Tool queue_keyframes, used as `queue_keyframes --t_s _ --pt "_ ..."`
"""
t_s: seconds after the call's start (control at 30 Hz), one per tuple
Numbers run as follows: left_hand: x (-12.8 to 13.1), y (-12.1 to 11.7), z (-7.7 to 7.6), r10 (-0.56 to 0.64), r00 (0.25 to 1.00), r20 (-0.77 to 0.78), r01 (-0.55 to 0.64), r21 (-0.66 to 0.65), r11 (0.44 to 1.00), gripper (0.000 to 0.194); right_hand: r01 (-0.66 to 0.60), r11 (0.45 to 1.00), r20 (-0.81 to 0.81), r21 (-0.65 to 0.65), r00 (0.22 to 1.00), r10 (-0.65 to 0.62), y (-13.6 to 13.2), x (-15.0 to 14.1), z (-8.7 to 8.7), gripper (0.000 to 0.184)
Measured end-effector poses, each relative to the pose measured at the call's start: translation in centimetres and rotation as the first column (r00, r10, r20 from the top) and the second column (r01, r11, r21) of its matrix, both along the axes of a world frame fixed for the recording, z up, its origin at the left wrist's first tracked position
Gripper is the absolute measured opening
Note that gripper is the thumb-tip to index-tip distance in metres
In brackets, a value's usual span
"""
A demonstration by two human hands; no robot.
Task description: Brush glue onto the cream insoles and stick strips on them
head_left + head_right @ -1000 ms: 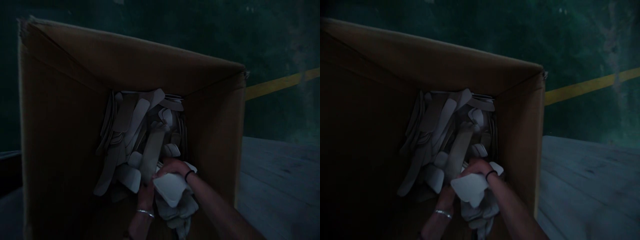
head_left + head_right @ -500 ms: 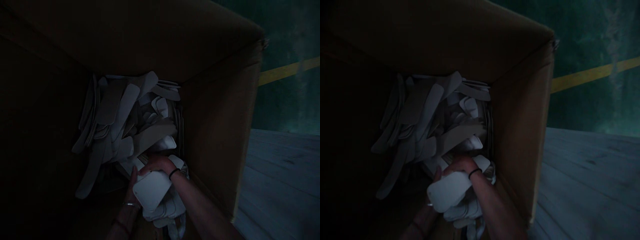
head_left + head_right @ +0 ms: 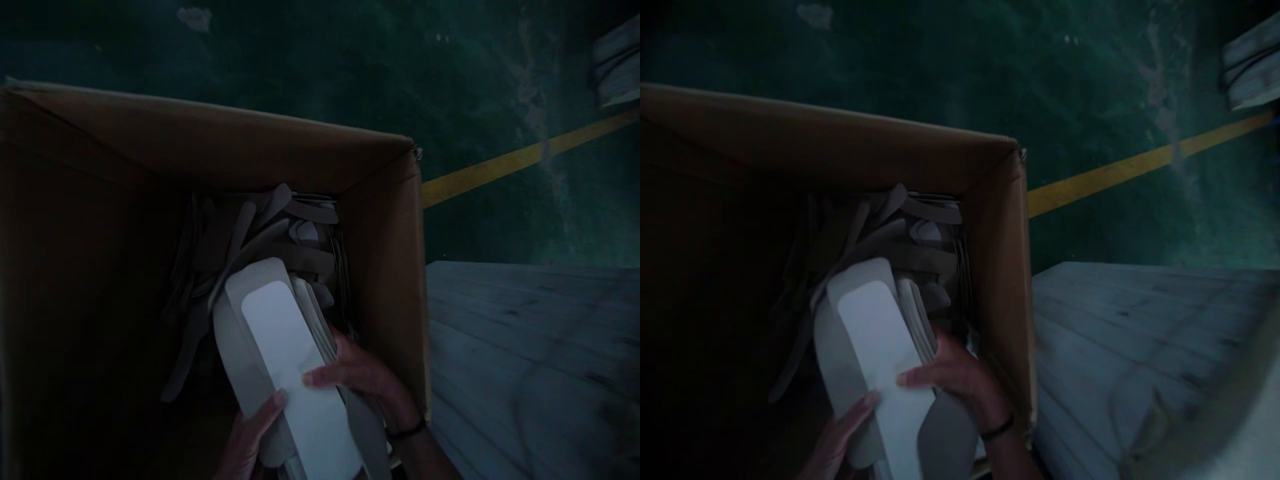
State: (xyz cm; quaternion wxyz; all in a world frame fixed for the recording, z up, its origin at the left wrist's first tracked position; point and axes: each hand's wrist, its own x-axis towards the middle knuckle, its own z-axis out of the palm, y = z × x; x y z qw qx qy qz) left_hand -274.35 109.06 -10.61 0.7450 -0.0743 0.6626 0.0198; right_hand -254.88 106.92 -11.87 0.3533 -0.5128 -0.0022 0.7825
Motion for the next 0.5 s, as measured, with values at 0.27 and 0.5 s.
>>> queue_keyframes --t_s 0.27,0.5 --pt "-1.8 7.4 -10.2 -0.2 0.978 0.058 0.199 0.016 0.98 0.05 0.167 0.986 -0.057 -0.025 0.984 -0.168 3.3 -2.5 -8.9 0.057" --pt "-2.4 9.3 -11.8 -0.203 0.975 0.086 0.209 -0.072 0.975 0.046 0.286 0.957 -0.017 0.043 0.958 -0.285 2.6 -4.9 -9.8 0.055"
